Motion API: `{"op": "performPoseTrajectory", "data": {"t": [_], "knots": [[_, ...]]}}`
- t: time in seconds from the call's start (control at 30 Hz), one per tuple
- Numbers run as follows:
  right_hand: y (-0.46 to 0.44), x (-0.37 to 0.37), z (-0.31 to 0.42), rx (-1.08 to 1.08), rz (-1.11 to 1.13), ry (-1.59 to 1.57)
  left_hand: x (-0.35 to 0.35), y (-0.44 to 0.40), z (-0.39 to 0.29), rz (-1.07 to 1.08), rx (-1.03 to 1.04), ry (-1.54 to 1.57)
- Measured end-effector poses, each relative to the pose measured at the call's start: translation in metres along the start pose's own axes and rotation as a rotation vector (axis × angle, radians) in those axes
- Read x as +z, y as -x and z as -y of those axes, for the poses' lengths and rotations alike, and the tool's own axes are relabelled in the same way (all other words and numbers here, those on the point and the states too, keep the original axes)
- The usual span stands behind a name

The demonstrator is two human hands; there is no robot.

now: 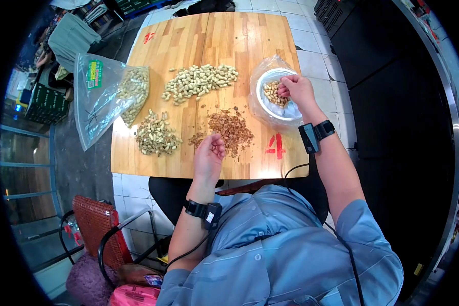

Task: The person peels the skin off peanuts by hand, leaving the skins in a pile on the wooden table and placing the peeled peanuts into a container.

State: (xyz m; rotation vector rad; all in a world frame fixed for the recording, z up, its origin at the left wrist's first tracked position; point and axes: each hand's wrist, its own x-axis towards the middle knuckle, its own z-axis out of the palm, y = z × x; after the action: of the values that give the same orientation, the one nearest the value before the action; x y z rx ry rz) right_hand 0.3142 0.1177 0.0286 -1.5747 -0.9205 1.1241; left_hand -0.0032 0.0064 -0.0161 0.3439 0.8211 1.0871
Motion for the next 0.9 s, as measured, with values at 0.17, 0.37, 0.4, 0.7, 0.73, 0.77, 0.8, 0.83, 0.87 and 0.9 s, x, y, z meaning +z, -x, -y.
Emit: {"op": "performPoseTrajectory", "data": {"t": [0.17, 0.37, 0.4, 0.7, 0.73, 0.77, 0.8, 0.83, 0.87, 0.9], "knots": [[0.012, 0.006, 0.008, -0.030, 0.021, 0.003, 0.008, 0.002, -0.007, 0.047, 0.014, 0.129], [0.084, 0.083, 0.023, -0.313, 0.257, 0.192, 0.027, 0.000, -0.024, 0.065, 0.064, 0.292], [0.095, 0.096, 0.019, -0.301, 0.328, 0.233, 0.031, 0.000, -0.027, 0.056, 0.072, 0.293], [0.129, 0.154, -0.011, -0.427, 0.396, 0.467, 0.025, -0.002, -0.018, 0.115, 0.081, 0.200], [0.128, 0.155, -0.018, -0.433, 0.389, 0.477, 0.024, -0.001, -0.017, 0.117, 0.080, 0.176], [0.127, 0.155, -0.023, -0.438, 0.381, 0.488, 0.024, 0.000, -0.016, 0.108, 0.084, 0.155], [0.128, 0.155, -0.024, -0.429, 0.380, 0.483, 0.025, 0.001, -0.015, 0.100, 0.090, 0.135], [0.129, 0.155, -0.025, -0.422, 0.377, 0.478, 0.026, 0.001, -0.015, 0.093, 0.096, 0.115], [0.129, 0.156, -0.025, -0.415, 0.375, 0.472, 0.026, 0.001, -0.014, 0.103, 0.095, 0.098], [0.128, 0.155, -0.027, -0.352, 0.390, 0.422, 0.024, 0.000, -0.013, 0.113, 0.095, 0.081]]}}
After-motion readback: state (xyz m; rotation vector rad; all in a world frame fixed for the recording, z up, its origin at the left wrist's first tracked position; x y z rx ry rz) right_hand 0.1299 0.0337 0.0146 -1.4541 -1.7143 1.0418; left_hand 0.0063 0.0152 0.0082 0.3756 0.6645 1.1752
